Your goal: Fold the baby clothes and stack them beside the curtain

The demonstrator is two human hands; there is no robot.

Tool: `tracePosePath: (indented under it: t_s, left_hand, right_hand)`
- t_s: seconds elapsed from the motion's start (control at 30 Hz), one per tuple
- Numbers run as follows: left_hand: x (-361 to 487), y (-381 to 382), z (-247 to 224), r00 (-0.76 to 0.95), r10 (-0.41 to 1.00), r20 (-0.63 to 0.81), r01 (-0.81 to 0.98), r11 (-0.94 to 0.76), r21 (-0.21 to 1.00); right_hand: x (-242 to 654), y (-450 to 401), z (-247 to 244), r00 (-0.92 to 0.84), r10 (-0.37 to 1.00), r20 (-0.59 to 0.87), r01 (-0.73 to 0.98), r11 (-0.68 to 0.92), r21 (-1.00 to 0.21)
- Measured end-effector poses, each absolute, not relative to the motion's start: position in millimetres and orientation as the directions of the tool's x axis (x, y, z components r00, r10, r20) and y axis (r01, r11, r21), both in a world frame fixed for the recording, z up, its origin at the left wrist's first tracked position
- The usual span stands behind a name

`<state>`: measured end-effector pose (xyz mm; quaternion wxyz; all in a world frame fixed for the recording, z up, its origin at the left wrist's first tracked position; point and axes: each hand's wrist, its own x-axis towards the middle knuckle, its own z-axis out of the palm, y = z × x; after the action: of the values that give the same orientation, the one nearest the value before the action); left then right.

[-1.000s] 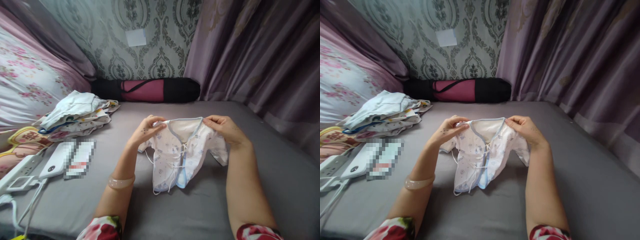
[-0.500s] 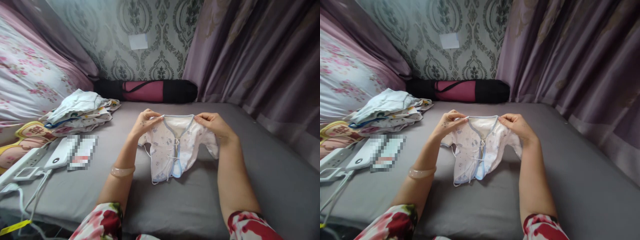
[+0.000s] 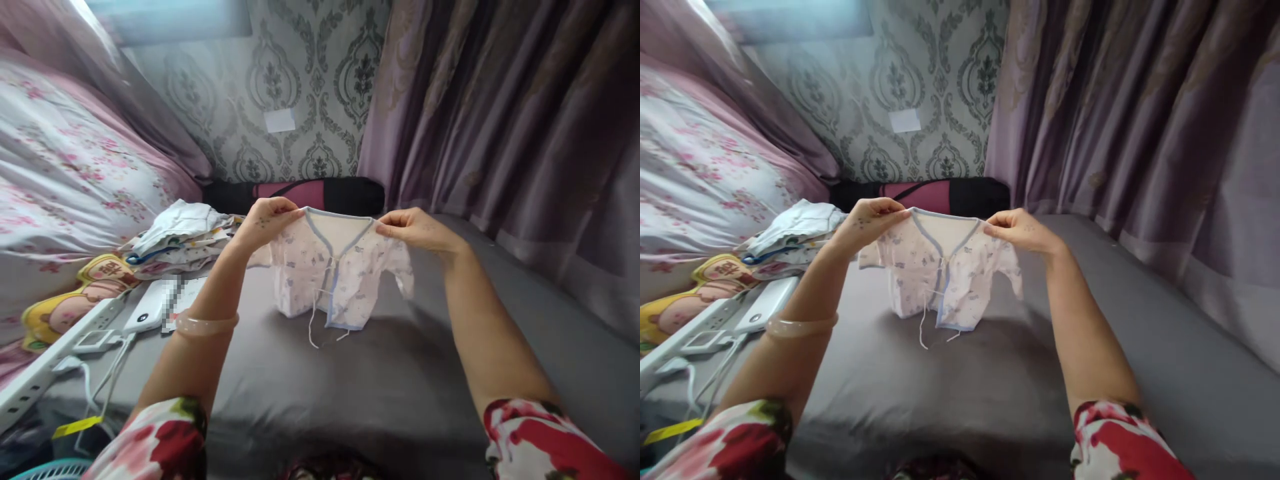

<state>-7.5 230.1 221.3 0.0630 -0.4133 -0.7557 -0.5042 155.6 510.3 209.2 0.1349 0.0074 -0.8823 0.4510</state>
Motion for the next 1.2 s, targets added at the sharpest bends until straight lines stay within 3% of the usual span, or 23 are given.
tracePosePath:
  t_s: [0.2, 0.27, 0.37, 0.47, 0.53, 0.7, 0.87, 1.07, 1.2]
  left_hand:
    - [-14.3, 230.1, 242.8, -0.487, 0.529, 0.695, 0.873, 0.309, 0.377]
    - [-14.7, 231.0, 245.7, -0.455, 0.475, 0.753, 0.887, 0.312, 0.34]
    - [-12.7, 223.8, 248.9, -0.517, 0.492, 0.7, 0.853, 0.226, 0.471]
    - [-13.2, 214.8, 249.4, -0.59, 0.657, 0.469, 0.7, 0.127, 0.703]
    - [-17.2, 216.8, 246.2, -0.616, 0.698, 0.365, 0.61, 0.129, 0.782]
    - [-29.7, 240.2, 236.0, -0.708, 0.555, 0.437, 0.585, 0.113, 0.803]
    - [-29.8, 241.4, 239.2, -0.705, 0.61, 0.362, 0.499, 0.064, 0.864]
    - [-23.9, 239.2, 238.7, -0.684, 0.578, 0.445, 0.528, -0.028, 0.849]
    - [-26.3, 239.5, 238.1, -0.699, 0.589, 0.405, 0.527, 0.041, 0.849]
  right_hand:
    - [129.9, 507.4, 230.6, -0.821, 0.23, 0.522, -0.178, 0.766, -0.618]
    - [127.7, 503.2, 237.7, -0.738, 0.281, 0.614, -0.154, 0.815, -0.558]
    - [135.8, 499.2, 243.2, -0.796, 0.253, 0.55, -0.176, 0.772, -0.61]
    - [145.1, 501.3, 242.7, -0.896, 0.193, 0.399, -0.191, 0.644, -0.741]
    - [144.6, 505.1, 242.6, -0.923, 0.181, 0.339, -0.17, 0.599, -0.783]
    - [132.1, 513.1, 246.6, -0.945, 0.137, 0.297, -0.153, 0.615, -0.773]
    - [131.6, 519.6, 244.7, -0.957, 0.123, 0.263, -0.157, 0.542, -0.826]
    - [128.6, 519.9, 241.0, -0.951, 0.13, 0.28, -0.178, 0.511, -0.841]
    - [125.4, 516.4, 239.3, -0.942, 0.178, 0.283, -0.156, 0.516, -0.842]
